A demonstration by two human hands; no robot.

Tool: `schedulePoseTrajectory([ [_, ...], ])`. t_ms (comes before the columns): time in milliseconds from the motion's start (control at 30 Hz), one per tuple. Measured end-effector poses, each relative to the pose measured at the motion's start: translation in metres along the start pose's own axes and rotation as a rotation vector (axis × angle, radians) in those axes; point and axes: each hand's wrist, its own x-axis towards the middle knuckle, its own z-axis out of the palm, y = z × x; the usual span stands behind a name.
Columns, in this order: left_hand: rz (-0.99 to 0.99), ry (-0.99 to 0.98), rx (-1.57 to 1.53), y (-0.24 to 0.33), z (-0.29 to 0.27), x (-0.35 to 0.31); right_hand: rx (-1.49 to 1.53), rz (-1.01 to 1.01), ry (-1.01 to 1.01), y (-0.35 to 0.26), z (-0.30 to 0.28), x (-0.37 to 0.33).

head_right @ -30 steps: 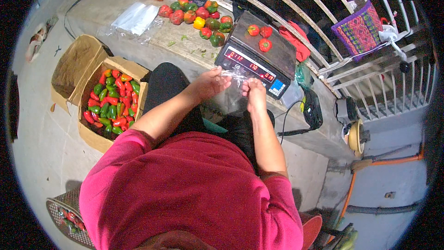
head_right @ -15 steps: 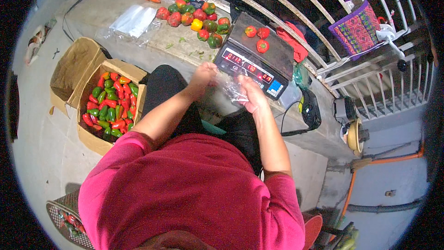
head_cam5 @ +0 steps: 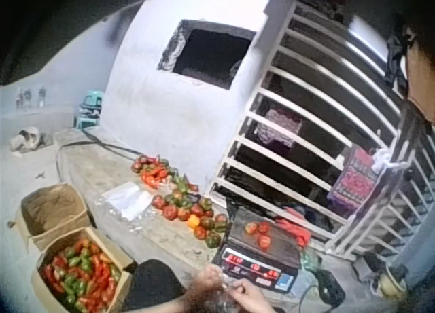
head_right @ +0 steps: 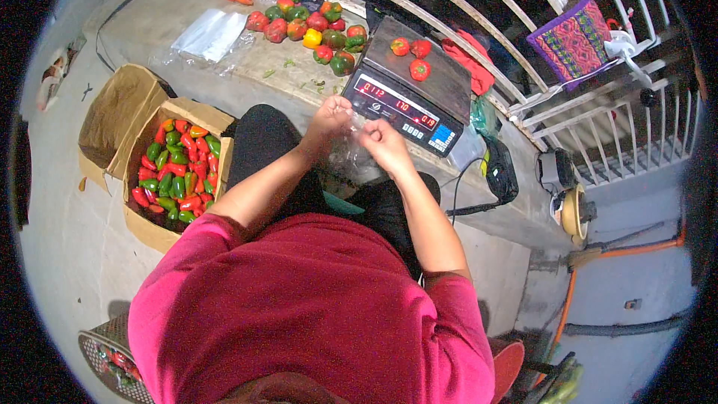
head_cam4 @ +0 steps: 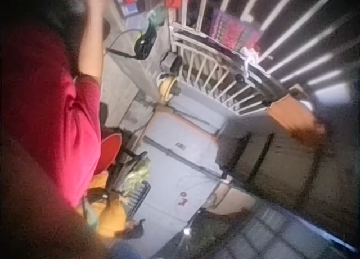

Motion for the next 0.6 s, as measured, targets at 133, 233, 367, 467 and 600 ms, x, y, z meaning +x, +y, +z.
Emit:
schedulePoseTrajectory([
  [133, -0.176, -0.065, -0.259, 0.007, -0.001, -0.002, -0.431, 0.002, 0.037, 0.030, 0.001, 0.007],
  [233, -0.403, -0.276, -0.080, 0.004, -0.014, 0.000, -0.750, -0.034, 0.162, 0.032, -0.002, -0.002],
  [367, 0.310, -0.348, 0.923, -0.044, -0.011, -0.003, -0.480, -0.125, 0.241, 0.068, -0.010, 0.000],
  [467, 0.204, -0.598, 1.284, -0.064, -0.037, 0.007, 0.396, 0.163, 0.102, 0.036, -0.001, -0.006],
  [600, -0.297, -0.533, 0.740, -0.022, -0.011, 0.001, 0.915, 0.209, 0.007, 0.025, -0.011, -0.016],
])
